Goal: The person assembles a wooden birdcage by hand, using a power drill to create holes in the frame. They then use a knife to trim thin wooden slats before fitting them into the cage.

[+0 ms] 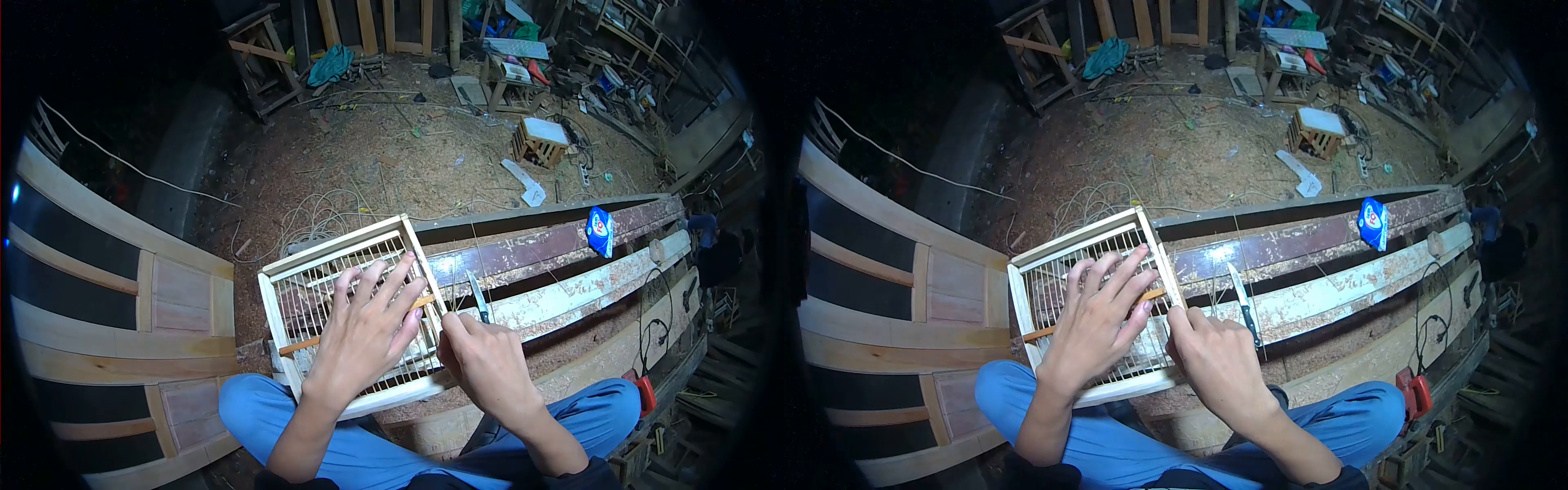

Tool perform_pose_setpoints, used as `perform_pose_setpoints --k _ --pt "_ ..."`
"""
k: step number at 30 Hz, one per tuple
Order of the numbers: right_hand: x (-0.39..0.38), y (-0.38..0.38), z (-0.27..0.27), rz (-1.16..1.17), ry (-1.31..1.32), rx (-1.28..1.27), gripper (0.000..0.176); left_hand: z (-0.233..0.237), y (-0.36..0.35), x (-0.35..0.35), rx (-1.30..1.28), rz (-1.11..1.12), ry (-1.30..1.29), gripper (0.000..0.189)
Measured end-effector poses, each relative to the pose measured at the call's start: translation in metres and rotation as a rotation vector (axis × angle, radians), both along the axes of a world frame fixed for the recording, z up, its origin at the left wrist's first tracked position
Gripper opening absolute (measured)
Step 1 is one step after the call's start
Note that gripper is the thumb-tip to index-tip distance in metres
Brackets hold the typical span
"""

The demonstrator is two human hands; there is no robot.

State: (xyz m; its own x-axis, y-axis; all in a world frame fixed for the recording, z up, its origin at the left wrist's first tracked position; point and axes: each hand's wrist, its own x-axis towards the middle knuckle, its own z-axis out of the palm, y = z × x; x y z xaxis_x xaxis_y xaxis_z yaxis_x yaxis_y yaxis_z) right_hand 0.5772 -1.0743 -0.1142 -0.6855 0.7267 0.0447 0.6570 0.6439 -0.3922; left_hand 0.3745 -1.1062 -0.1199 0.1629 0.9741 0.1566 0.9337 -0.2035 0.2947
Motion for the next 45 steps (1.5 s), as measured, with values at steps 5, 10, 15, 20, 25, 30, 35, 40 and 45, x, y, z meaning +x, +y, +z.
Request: perform_pose_setpoints --k 5,10,15,20,25,30,35,40,45 --pt "-0.0004 -0.0004 -0.0003 -0.01 -0.004 0.011 0.017 -0.0023 0.0006 -0.001 -0.004 -0.018 -0.028 0.04" --pt "-0.0002 -0.0009 -0.0033 -0.011 0.01 0.008 0.017 -0.0039 -0.0005 -0.0023 -0.003 -0.037 0.025 0.043" --pt "0.0004 -0.0007 -0.0036 -0.005 0.03 -0.007 0.019 -0.005 -0.0007 -0.0019 -0.013 -0.028 0.019 0.044" --pt "-0.0005 -0.001 -0.0029 -0.03 0.09 -0.043 0.018 -0.0029 -0.0014 -0.001 -0.024 -0.024 -0.039 0.04" --pt "-0.0004 -0.001 -0.0038 -0.03 0.071 -0.006 0.018 -0.0043 -0.0015 -0.0016 -0.017 -0.031 -0.032 0.04" --pt "-0.0007 -0.0018 -0.0017 -0.032 0.039 0.003 0.017 -0.0037 -0.0016 -0.0009 -0.017 -0.029 -0.028 0.04" --pt "-0.0007 -0.0019 -0.0039 -0.042 0.058 -0.007 0.018 -0.0025 -0.0019 0.0002 -0.022 -0.023 -0.024 0.04" --pt "-0.0003 -0.0016 -0.0013 -0.015 0.03 0.031 0.014 -0.0039 -0.0021 -0.0003 -0.021 -0.019 -0.026 0.04" --pt "-0.0004 -0.003 -0.0029 -0.016 0.008 0.015 0.013 -0.0039 -0.0023 0.0007 -0.012 -0.017 0.001 0.041"
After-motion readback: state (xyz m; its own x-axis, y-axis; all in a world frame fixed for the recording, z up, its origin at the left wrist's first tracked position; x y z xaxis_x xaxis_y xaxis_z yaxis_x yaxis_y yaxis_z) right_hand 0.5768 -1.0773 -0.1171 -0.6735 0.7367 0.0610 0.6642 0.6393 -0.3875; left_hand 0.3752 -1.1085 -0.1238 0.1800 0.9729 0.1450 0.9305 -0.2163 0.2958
